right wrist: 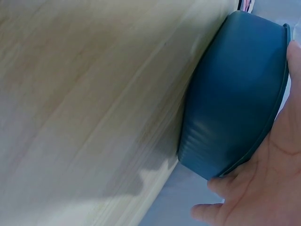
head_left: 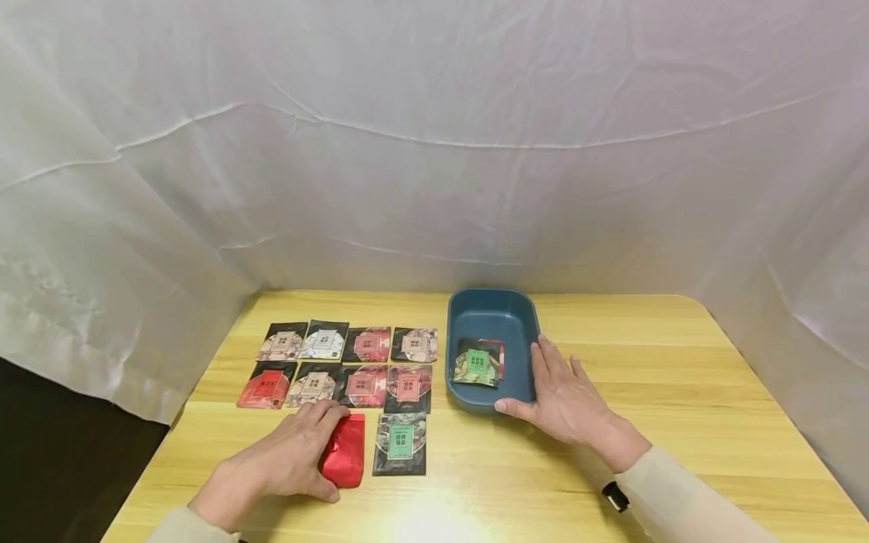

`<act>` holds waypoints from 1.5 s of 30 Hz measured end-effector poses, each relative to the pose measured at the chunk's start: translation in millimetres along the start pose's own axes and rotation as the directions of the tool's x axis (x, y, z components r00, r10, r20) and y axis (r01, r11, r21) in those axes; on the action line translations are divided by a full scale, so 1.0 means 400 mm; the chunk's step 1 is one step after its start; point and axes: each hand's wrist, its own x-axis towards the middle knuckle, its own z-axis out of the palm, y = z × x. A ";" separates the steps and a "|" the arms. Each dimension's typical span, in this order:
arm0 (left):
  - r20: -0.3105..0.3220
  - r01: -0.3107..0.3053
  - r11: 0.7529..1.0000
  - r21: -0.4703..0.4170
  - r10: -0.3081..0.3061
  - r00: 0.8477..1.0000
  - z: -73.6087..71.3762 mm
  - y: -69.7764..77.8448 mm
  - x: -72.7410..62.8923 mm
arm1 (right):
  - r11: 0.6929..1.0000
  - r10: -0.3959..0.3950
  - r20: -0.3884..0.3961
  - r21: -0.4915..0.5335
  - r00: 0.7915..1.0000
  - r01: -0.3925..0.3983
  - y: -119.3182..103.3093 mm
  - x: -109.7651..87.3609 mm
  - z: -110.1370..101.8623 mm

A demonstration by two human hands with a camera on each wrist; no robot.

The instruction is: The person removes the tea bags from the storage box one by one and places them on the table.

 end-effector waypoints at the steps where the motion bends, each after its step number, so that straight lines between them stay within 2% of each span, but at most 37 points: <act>1: 0.002 0.003 1.000 0.000 -0.003 1.000 0.000 0.001 0.001 | 1.000 0.001 -0.001 0.000 1.000 -0.001 0.000 0.001 -0.001; 7: -0.003 0.001 1.000 -0.007 -0.001 1.000 -0.003 0.007 0.004 | 1.000 0.005 0.001 0.002 1.000 -0.005 0.001 0.002 -0.005; 18: -0.044 -0.042 0.999 0.018 0.043 0.998 0.003 0.013 0.010 | 1.000 -0.003 -0.009 -0.009 1.000 0.003 0.004 0.002 -0.009; 23: -0.075 -0.053 0.998 0.025 0.055 0.996 -0.003 0.019 0.011 | 1.000 0.001 -0.008 -0.011 1.000 -0.001 0.003 0.003 -0.010; 28: -0.135 -0.066 0.995 0.072 0.076 0.988 -0.028 0.044 0.026 | 1.000 -0.011 -0.009 -0.001 1.000 0.011 -0.005 0.008 -0.008; 31: -0.184 -0.094 0.990 0.109 0.113 0.976 -0.053 0.074 0.057 | 1.000 -0.016 -0.009 -0.003 1.000 0.016 -0.007 0.009 -0.005; 35: -0.213 -0.141 0.981 0.129 0.167 0.963 -0.091 0.134 0.119 | 1.000 -0.018 -0.016 -0.007 1.000 0.018 -0.006 0.008 -0.002; 40: -0.179 -0.187 0.972 0.140 0.211 0.961 -0.132 0.223 0.226 | 1.000 -0.020 -0.023 -0.006 1.000 0.020 -0.003 0.004 0.000; 45: -0.103 -0.182 0.962 0.204 0.206 0.973 -0.147 0.301 0.337 | 1.000 -0.019 -0.019 -0.006 1.000 0.019 -0.001 0.003 -0.001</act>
